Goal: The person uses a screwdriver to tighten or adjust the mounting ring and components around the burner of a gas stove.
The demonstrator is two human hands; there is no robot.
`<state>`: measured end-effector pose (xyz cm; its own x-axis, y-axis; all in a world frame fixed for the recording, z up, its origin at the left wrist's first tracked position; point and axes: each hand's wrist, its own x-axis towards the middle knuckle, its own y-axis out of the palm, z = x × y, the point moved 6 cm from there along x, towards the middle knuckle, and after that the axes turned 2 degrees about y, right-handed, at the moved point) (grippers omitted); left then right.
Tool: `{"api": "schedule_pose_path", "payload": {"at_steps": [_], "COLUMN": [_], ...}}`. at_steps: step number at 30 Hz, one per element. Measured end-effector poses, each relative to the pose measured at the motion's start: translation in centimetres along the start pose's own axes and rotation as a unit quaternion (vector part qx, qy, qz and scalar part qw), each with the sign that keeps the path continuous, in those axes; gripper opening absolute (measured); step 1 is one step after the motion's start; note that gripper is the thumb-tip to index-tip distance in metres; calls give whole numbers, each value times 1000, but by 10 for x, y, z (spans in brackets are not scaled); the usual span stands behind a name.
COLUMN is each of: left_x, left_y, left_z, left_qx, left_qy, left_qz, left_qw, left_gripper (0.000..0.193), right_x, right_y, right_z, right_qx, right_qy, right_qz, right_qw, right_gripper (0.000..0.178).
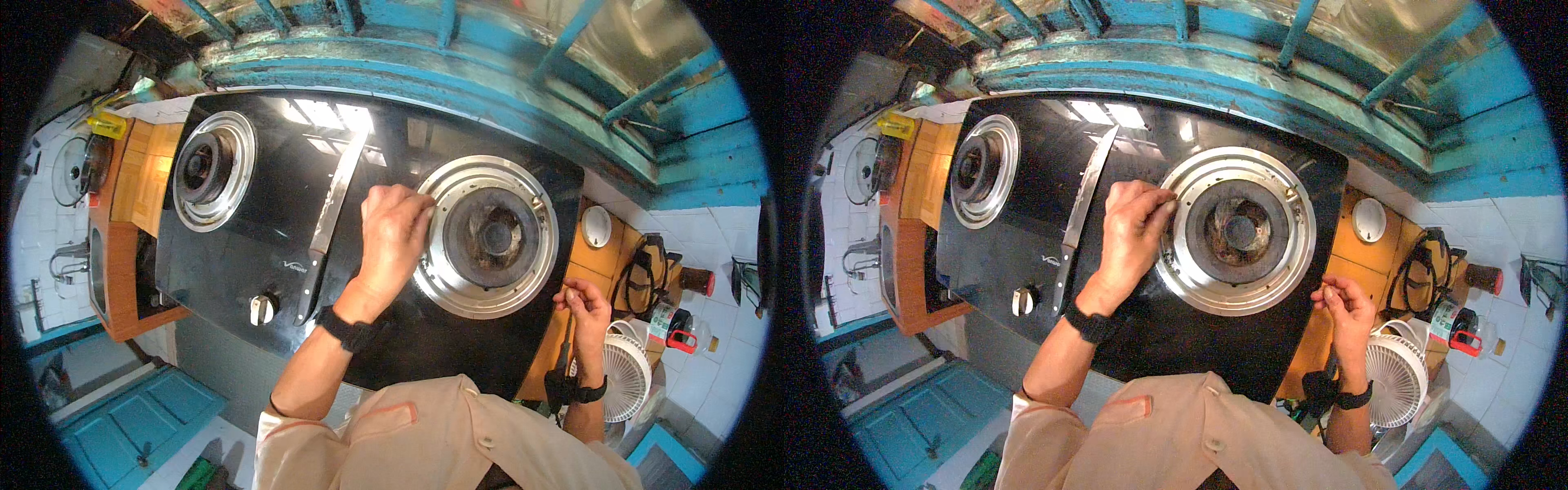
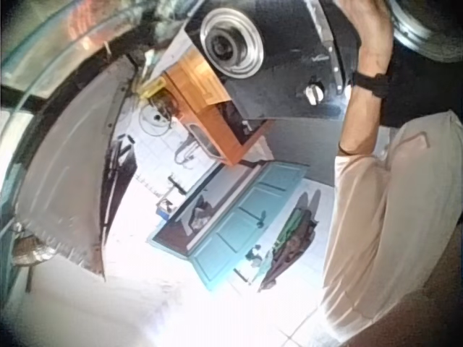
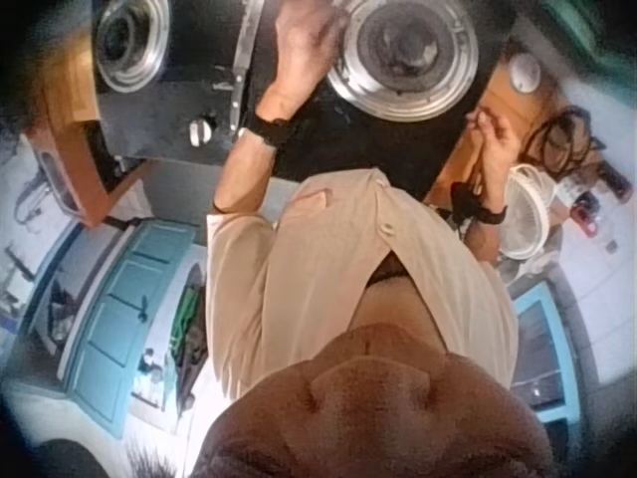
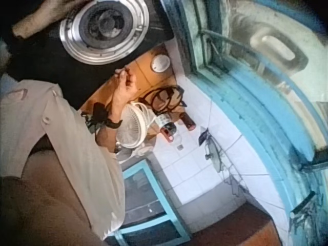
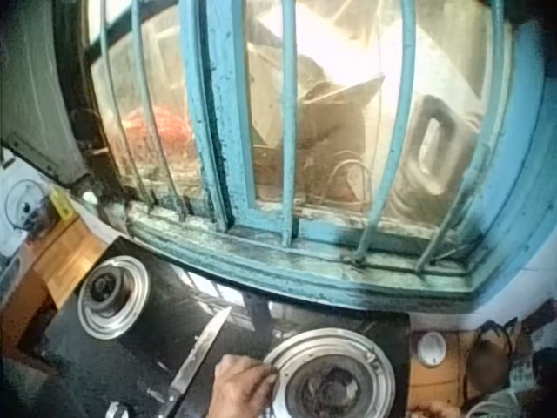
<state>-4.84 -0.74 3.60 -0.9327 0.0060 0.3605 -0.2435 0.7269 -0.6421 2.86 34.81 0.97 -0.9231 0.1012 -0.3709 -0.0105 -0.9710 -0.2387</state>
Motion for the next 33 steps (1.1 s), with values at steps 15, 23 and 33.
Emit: {"api": "schedule_pose_path", "payload": {"at_steps": [15, 23, 33], "left_x": [3, 6, 17], "left_y": [-1, -10, 3], "left_z": [-11, 5, -8], "left_qx": [12, 7, 18], "left_qy": [28, -4, 19], "left_qz": [50, 93, 110], "left_qw": [998, 996, 994], "left_gripper": [21, 15, 18], "right_x": [8, 4, 5], "right_y": [11, 16, 19], "right_z": [0, 4, 5], "right_qx": [-42, -32, -17], "right_qy": [8, 23, 14], "right_qz": [-36, -57, -74], "right_qw": [998, 998, 997], "right_gripper": [11, 9, 12]}}
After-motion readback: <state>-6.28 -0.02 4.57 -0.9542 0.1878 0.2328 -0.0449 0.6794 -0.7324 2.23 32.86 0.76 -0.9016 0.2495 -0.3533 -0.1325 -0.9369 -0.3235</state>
